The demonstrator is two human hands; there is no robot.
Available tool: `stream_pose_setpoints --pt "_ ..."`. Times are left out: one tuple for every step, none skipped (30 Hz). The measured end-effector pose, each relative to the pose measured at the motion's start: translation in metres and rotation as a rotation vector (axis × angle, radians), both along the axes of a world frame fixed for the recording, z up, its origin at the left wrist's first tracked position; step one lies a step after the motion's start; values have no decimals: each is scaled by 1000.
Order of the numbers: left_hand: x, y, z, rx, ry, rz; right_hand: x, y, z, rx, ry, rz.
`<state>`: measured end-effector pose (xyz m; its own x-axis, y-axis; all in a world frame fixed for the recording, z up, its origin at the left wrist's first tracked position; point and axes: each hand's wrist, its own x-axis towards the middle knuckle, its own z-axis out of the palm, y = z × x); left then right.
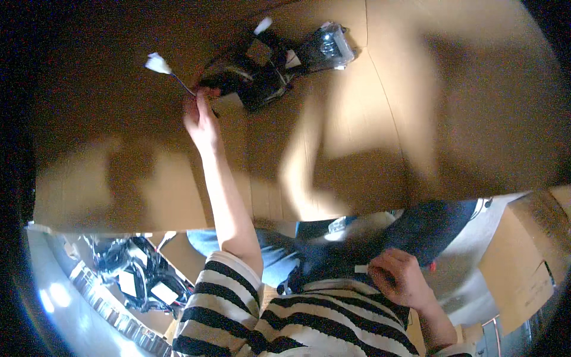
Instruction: The person sits on the floor and sorts through a large cardboard box filled with electronic components. They pick up individual items, which appear to be small motors or devices with attached wires, and connect white plastic connectors to the wire ends. The person handles the items one by one, connecting the wires and placing the assembled units back into the box.
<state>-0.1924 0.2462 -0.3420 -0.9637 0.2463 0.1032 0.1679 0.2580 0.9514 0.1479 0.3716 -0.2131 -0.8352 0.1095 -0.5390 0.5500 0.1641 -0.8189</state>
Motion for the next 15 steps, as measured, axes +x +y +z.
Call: stream_pose_setpoints --pt "20 5 27 -14 -59 57 3 -2 3 11 39 23" --pt "34 -4 37 47 -178 -41 8 -6 5 8 85 29" --pt "46 -12 45 108 -297 -140 10 -10 9 35 114 57" --pt "58 -17 52 62 -337 -193 11 -14 13 61 142 84" --pt "72 -20 55 16 -380 -248 14 -16 15 89 166 109" --pt "83 -23 59 9 -400 -339 15 -21 17 84 204 90" --pt "99 -28 69 -40 -424 -346 17 -26 21 70 219 75" --pt "115 -29 76 -47 -478 -377 20 -28 25 60 237 57" --pt "130 -32 83 -54 -536 -407 23 -33 29 49 250 39" --pt "147 -32 96 11 -586 -416 26 -36 33 41 256 8" --pt "162 -36 104 7 -511 -504 30 -40 37 41 270 -6" --pt "176 -39 109 1 -460 -544 33 -42 41 40 285 -21" --pt "189 -42 114 -6 -409 -584 36 -44 44 39 299 -37" --pt "200 -43 123 -31 -370 -645 39 -43 49 39 266 -52" --pt "211 -47 124 -10 -289 -699 41 -44 53 38 267 -87"
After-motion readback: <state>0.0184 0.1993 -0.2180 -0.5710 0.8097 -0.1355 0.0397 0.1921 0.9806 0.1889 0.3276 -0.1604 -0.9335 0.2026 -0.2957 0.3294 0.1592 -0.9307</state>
